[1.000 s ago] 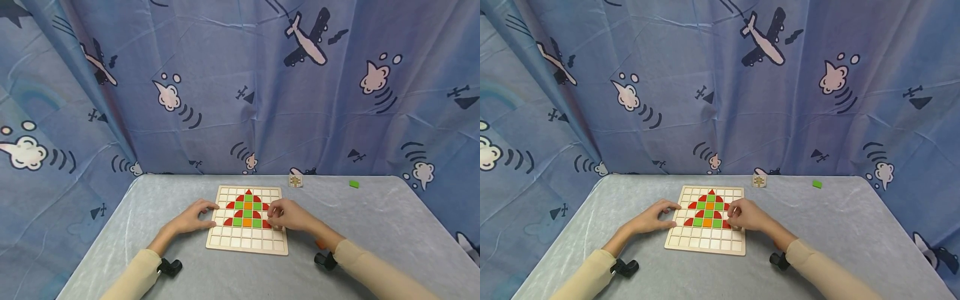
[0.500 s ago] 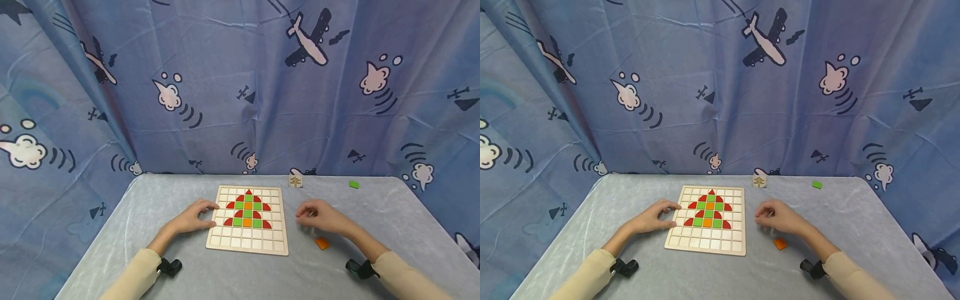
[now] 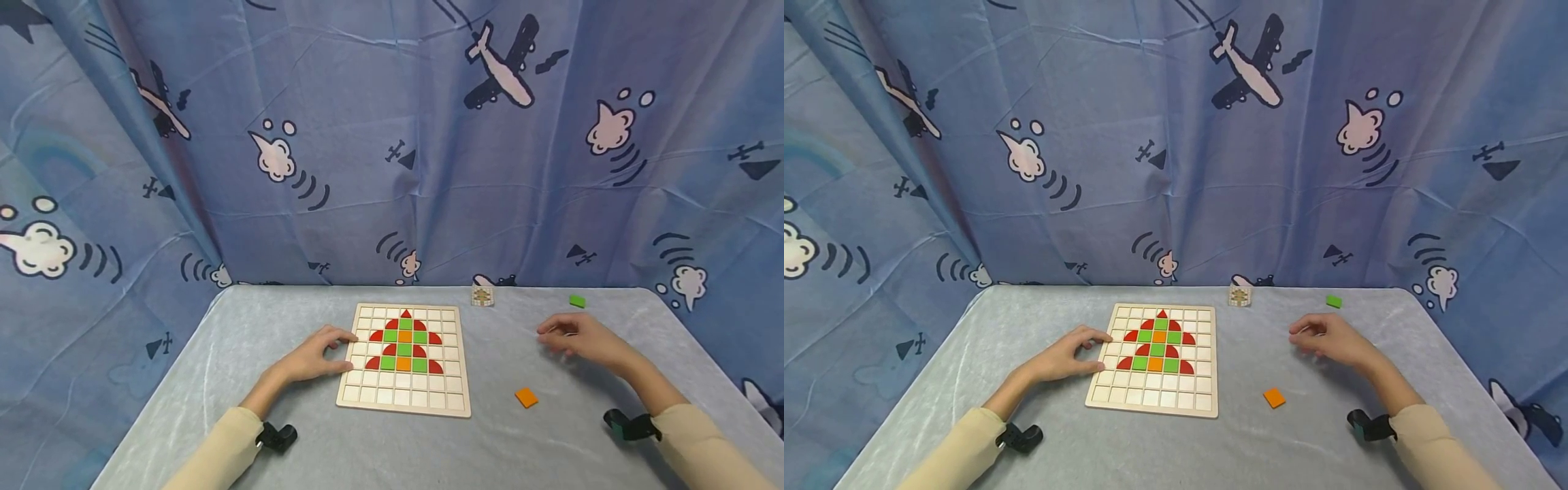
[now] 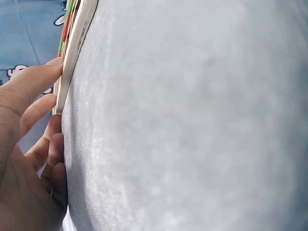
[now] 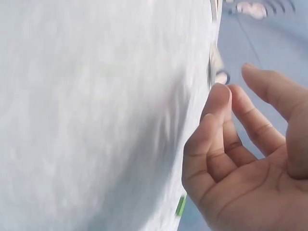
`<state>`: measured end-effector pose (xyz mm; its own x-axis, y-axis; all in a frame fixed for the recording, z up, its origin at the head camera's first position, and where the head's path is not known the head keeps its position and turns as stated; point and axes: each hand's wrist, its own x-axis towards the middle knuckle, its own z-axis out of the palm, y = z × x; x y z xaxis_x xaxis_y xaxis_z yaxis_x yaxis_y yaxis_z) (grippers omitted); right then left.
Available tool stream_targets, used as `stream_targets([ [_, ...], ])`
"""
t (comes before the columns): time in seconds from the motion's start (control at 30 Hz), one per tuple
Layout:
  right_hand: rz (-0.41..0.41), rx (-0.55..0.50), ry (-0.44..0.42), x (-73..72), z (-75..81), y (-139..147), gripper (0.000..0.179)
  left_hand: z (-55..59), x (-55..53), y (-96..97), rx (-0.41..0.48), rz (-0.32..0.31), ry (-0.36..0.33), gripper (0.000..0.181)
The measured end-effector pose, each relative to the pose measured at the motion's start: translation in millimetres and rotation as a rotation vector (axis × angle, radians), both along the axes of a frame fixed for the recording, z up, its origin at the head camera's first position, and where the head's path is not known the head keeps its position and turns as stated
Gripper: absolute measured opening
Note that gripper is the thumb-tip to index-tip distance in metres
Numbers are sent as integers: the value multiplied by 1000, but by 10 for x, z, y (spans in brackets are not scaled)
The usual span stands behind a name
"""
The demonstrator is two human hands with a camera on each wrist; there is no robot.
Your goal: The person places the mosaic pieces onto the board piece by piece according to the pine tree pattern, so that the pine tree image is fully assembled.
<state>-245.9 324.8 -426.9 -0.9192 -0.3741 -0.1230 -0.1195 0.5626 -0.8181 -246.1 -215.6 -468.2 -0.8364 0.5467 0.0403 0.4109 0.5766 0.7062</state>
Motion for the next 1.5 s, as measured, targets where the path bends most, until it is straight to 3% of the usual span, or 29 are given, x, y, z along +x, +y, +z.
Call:
stream_targets([
  [0.47, -116, 15, 40, -76, -115, 527, 42, -15, -11, -19, 17, -11, -5, 50],
  [0.67, -199, 47, 55, -144, -150, 627, 49, -28, -21, -22, 21, -5, -11, 50],
  [1.07, -282, 64, 103, -324, -230, 807, 56, -7, -12, -9, 19, -14, -17, 50],
  [1.3, -355, 84, 191, -421, -328, 870, 56, -7, -6, -19, 11, -12, -15, 50],
  [1.5, -401, 169, 288, -508, -380, 846, 54, -23, -12, -14, 6, -6, -21, 50],
])
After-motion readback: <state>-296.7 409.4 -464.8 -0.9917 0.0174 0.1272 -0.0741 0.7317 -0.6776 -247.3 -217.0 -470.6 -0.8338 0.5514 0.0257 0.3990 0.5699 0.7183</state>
